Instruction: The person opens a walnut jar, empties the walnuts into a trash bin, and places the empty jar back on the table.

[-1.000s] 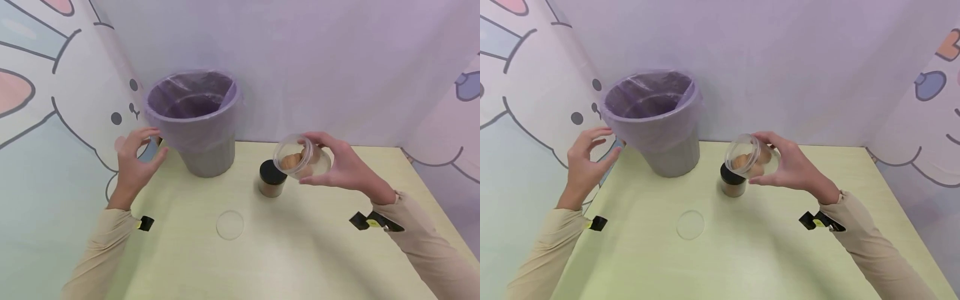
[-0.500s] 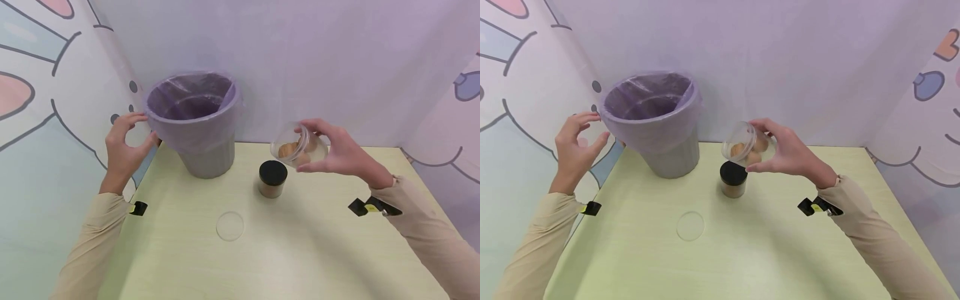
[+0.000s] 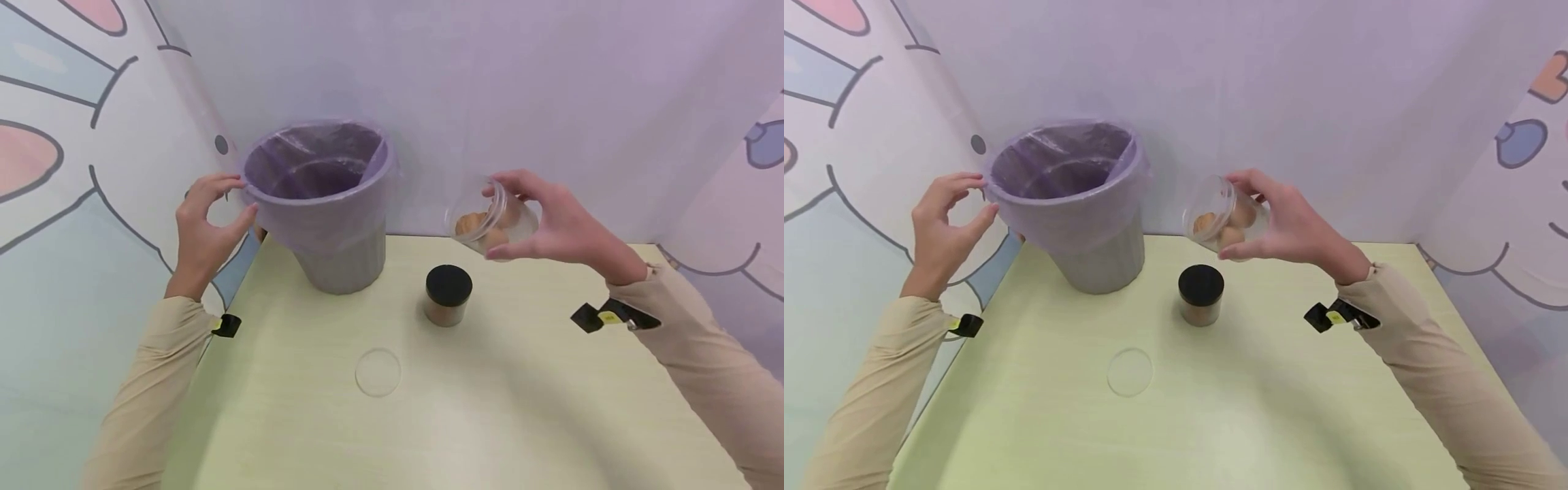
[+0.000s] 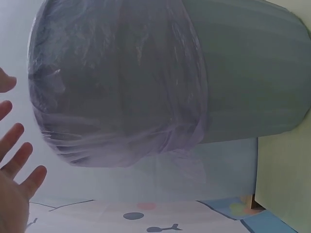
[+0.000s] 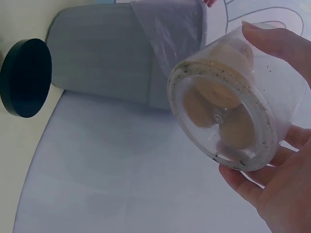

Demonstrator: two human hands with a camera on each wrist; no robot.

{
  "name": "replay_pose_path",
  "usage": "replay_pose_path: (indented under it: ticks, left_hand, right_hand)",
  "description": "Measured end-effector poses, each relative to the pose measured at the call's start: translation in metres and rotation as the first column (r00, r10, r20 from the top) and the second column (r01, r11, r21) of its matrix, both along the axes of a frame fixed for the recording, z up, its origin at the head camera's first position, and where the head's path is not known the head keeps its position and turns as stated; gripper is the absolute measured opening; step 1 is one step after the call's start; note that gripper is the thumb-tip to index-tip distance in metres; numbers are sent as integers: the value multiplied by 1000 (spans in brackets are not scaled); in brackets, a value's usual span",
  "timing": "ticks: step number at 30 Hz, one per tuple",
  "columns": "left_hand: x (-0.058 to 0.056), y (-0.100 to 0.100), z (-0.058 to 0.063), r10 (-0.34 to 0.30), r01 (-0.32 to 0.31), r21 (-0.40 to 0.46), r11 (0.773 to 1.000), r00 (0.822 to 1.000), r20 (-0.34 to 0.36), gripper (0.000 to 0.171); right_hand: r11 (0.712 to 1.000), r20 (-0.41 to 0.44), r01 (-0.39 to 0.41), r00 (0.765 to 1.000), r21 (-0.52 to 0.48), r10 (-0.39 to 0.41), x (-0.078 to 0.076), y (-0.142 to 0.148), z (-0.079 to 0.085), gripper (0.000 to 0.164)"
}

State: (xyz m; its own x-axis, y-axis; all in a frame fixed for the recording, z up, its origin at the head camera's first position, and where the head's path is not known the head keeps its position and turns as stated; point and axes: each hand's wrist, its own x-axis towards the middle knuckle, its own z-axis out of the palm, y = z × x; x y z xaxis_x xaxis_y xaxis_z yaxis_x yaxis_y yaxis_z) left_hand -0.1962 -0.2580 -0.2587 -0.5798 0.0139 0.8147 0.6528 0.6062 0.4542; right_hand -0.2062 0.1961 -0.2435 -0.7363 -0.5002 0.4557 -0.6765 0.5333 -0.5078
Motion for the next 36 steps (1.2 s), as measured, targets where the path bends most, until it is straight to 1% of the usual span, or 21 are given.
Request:
replay_pose_path:
  ticks: [2,5,9,12,15,19,22,26,30,33,36]
  left_hand:
    - [-3,0,1,-13,13,-6,1000,1000,12,30]
    - [-8,-1,2,-39,40,-38,998,999,34,29]
    - [-10,-1,1,-59,64,-56,996,995,86,26]
    - [-8,-1,-2,-43,48,-39,998,991,126,24]
    - [-8,0,-4,-27,33,-38,999,990,141,23]
    - [-6,2,-4,-17,23,-46,999,990,141,25]
    - [-8,0,-8,-15,23,-60,998,991,130,27]
    - [-18,-13,-20,-4,16,-84,996,990,143,30]
    - [-26,-24,-30,14,1,-85,996,986,167,32]
    - [-28,-27,-33,17,-5,-80,997,988,157,32]
    - [-28,-24,-33,16,-7,-78,997,993,120,32]
  right_hand:
    - [1000,19,10,1000,0,-10,-3,-1,4,94]
    - [1000,35,23,999,-2,-23,-7,-3,11,93]
    - [999,50,32,998,4,-33,-12,-7,18,90]
    - [999,62,30,998,16,-31,-17,-9,23,90]
    - [999,59,29,998,27,-30,-21,-10,27,90]
    - [999,50,21,999,28,-22,-26,-12,31,87]
    - [1000,57,16,998,24,-17,-31,-15,33,86]
    - [999,73,26,997,30,-28,-36,-20,38,86]
    - [998,88,35,995,45,-39,-39,-25,41,86]
    - [998,90,31,995,53,-35,-42,-28,42,87]
    - [998,82,18,996,57,-23,-45,-32,41,87]
